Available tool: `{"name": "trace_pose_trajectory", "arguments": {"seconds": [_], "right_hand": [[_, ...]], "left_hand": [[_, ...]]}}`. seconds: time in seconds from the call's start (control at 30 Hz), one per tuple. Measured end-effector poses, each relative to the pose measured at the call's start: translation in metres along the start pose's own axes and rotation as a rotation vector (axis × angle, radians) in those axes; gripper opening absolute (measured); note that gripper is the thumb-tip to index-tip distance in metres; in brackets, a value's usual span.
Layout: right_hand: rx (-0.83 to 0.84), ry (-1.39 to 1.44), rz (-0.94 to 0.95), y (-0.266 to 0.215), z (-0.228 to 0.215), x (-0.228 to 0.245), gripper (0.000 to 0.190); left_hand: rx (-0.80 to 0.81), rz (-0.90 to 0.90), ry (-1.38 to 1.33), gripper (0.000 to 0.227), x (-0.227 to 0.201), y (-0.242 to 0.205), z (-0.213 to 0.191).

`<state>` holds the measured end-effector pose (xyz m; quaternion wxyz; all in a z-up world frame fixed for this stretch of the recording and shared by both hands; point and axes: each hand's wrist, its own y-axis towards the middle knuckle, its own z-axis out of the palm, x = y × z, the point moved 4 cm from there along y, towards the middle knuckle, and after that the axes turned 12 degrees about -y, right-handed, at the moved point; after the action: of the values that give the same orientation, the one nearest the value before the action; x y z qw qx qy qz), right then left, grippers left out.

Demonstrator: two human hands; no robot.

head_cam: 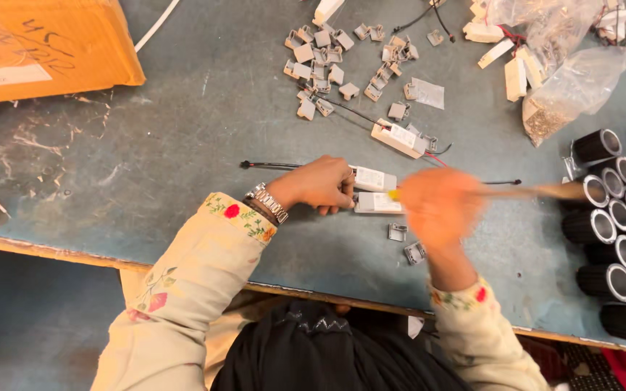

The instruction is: The person assembles small electronic led drivers by picking up plastic casing parts, placing them onto the driver units, and using a screwdriver to secure them before placing finished units aside.

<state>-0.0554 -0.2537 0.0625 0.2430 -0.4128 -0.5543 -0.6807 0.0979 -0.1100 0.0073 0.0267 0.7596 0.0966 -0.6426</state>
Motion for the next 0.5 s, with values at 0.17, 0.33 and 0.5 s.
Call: {"name": "trace_pose_trajectory", "arguments": {"seconds": [0.17,0.33,0.5], "right_hand": [[-0.016,-0.074,0.069,-0.014,0.024,-0.032,0.039],[0.102,-0.097,0.205,-0.032,0.025,-0.045,0.042],[-0.210,-0.644,-0.228,-0.030,-0.065,0.037,0.063]], "left_hand": [[0.003,0.009,-0.004,0.015,0.010,0.005,0.000],[-0.109,0.297,0.286,0.023,0.009,0.009,0.002],[-0.284,0.352,0.347,0.017,-0.031,-0.007,0.003]]}}
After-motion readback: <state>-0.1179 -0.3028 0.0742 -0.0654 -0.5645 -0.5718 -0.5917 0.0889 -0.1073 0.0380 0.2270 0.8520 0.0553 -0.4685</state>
